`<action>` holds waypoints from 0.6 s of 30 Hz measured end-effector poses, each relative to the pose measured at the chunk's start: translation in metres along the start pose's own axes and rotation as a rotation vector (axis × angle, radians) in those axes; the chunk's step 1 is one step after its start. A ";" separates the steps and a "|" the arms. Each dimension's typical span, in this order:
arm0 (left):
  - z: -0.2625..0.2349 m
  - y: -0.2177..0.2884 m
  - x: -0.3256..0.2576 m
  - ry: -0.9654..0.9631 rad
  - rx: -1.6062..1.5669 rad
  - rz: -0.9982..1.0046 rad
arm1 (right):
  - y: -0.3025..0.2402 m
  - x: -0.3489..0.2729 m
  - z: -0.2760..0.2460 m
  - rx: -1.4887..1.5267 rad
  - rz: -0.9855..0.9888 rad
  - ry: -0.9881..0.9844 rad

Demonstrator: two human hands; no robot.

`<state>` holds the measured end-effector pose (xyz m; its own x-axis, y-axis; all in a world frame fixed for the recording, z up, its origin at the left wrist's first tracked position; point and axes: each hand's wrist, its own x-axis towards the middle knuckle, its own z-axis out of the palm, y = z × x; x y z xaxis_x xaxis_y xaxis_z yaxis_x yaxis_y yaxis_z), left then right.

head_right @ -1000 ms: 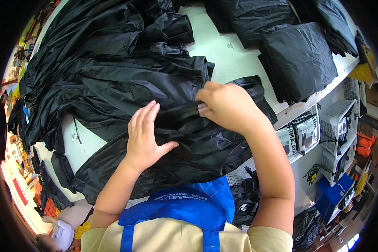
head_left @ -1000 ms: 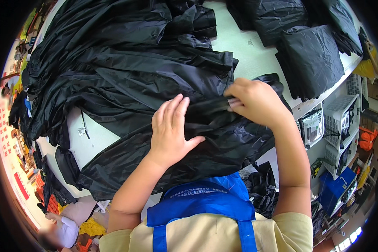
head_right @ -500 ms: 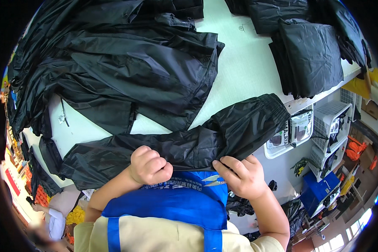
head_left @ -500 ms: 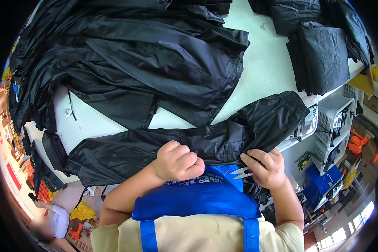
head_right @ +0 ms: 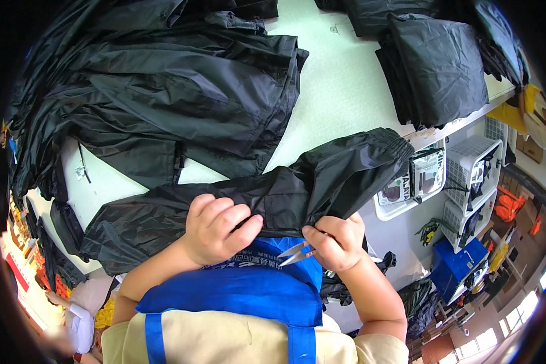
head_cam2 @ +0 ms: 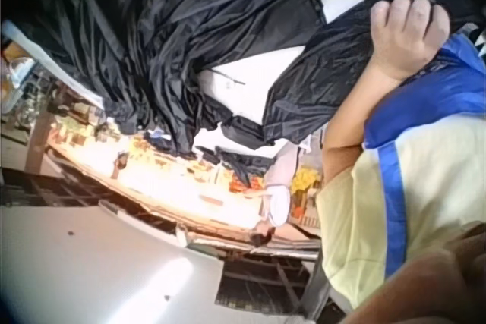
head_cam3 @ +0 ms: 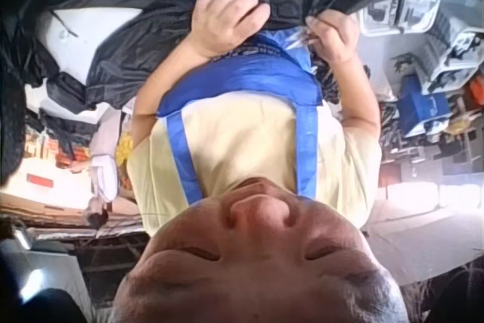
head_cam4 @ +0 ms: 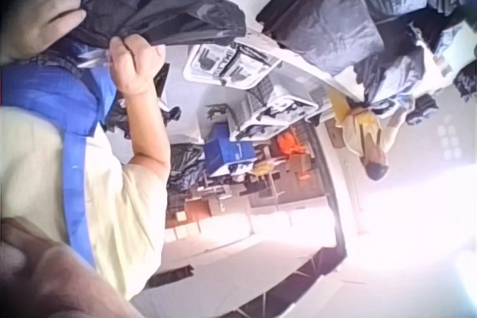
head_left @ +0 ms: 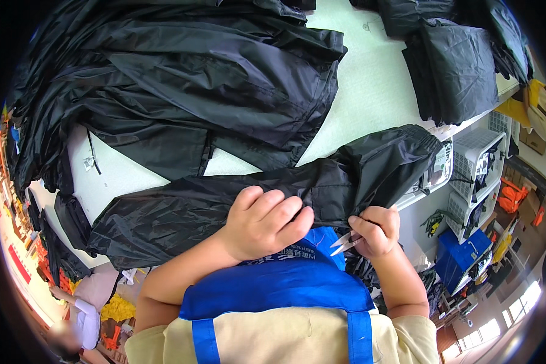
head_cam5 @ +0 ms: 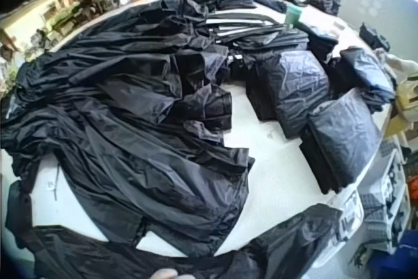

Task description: The person trims excess black fabric pieces on a worktable using shears. They repeatedly pick up fabric, align edges, cut along seams, and place trimmed pieces aside. The process continues with multiple fabric items handled one at a time.

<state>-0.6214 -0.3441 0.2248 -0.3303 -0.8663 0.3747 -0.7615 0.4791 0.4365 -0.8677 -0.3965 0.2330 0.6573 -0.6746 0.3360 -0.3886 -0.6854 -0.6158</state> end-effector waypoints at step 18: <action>0.030 -0.005 0.001 0.226 -0.110 0.118 | 0.007 0.075 0.012 0.485 0.478 -0.374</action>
<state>-0.6349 -0.3515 0.1988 -0.2710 -0.7561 0.5957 -0.6557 0.5981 0.4609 -0.8138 -0.4488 0.2453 0.6971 -0.6702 -0.2545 -0.4155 -0.0883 -0.9053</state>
